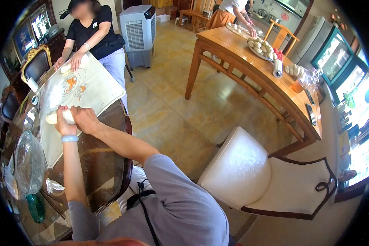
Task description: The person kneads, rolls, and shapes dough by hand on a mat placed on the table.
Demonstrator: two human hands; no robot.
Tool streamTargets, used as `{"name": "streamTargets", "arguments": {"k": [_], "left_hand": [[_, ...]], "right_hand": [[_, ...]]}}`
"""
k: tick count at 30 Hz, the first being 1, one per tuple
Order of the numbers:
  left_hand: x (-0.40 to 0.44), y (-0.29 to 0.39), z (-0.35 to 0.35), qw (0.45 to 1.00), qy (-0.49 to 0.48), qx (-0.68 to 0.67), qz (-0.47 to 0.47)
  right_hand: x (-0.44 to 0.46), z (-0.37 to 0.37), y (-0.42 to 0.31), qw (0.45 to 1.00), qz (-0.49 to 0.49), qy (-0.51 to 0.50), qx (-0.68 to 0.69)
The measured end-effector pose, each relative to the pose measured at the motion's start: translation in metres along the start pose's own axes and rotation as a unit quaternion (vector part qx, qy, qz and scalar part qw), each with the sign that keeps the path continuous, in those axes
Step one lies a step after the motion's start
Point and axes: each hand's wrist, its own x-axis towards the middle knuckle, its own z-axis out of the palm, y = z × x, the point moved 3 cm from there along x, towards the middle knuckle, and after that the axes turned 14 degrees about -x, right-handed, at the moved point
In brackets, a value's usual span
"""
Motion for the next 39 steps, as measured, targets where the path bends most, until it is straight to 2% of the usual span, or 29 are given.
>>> {"name": "streamTargets", "arguments": {"k": [7, 9, 10, 12, 13, 14, 15, 17, 18, 21, 24, 27, 30, 33, 36, 39], "left_hand": [[-0.001, 0.012, 0.006, 0.999, 0.010, 0.034, 0.021], [0.000, 0.018, 0.012, 0.994, -0.020, 0.096, 0.051], [0.001, 0.021, 0.015, 0.989, -0.036, 0.126, 0.065], [0.011, 0.034, 0.023, 0.954, -0.085, 0.229, 0.173], [0.019, 0.041, 0.024, 0.927, -0.108, 0.278, 0.226], [0.033, 0.048, 0.020, 0.876, -0.172, 0.376, 0.248], [0.026, 0.054, 0.027, 0.811, -0.166, 0.501, 0.253], [0.008, 0.071, 0.045, 0.635, -0.145, 0.718, 0.247], [0.013, 0.072, 0.045, 0.581, -0.150, 0.780, 0.174], [0.053, 0.043, -0.009, 0.487, -0.262, 0.813, 0.182], [0.046, 0.036, -0.020, 0.518, -0.257, 0.814, 0.053], [0.037, 0.039, -0.022, 0.525, -0.198, 0.817, 0.129], [0.041, 0.027, -0.040, 0.464, -0.178, 0.857, 0.139], [0.055, 0.021, -0.038, 0.441, -0.214, 0.858, 0.153], [0.089, 0.021, -0.045, 0.477, -0.235, 0.834, 0.145], [0.096, 0.025, -0.041, 0.453, -0.278, 0.833, 0.156]], "right_hand": [[0.000, -0.006, -0.004, 0.999, -0.029, 0.001, 0.015], [0.000, -0.016, -0.007, 0.998, -0.030, -0.018, 0.047], [-0.001, -0.021, -0.008, 0.998, -0.036, 0.005, 0.042], [-0.003, -0.029, -0.009, 0.997, -0.049, 0.052, 0.034], [-0.003, -0.028, -0.008, 0.995, -0.058, 0.068, 0.041], [-0.002, -0.027, -0.006, 0.993, -0.068, 0.084, 0.048], [-0.001, -0.026, -0.005, 0.990, -0.079, 0.100, 0.055], [0.000, -0.027, -0.005, 0.988, -0.087, 0.116, 0.061], [0.000, -0.027, -0.005, 0.986, -0.090, 0.124, 0.064], [0.003, -0.024, 0.000, 0.990, -0.076, 0.100, 0.063], [0.004, -0.025, 0.003, 0.988, -0.062, 0.125, 0.070], [0.002, -0.029, 0.001, 0.989, -0.039, 0.119, 0.081], [0.003, -0.034, -0.008, 0.988, -0.045, 0.112, 0.097], [0.003, -0.031, -0.006, 0.985, -0.071, 0.131, 0.090], [0.006, -0.029, -0.001, 0.984, -0.077, 0.138, 0.077], [0.007, -0.028, 0.000, 0.984, -0.090, 0.134, 0.070]]}}
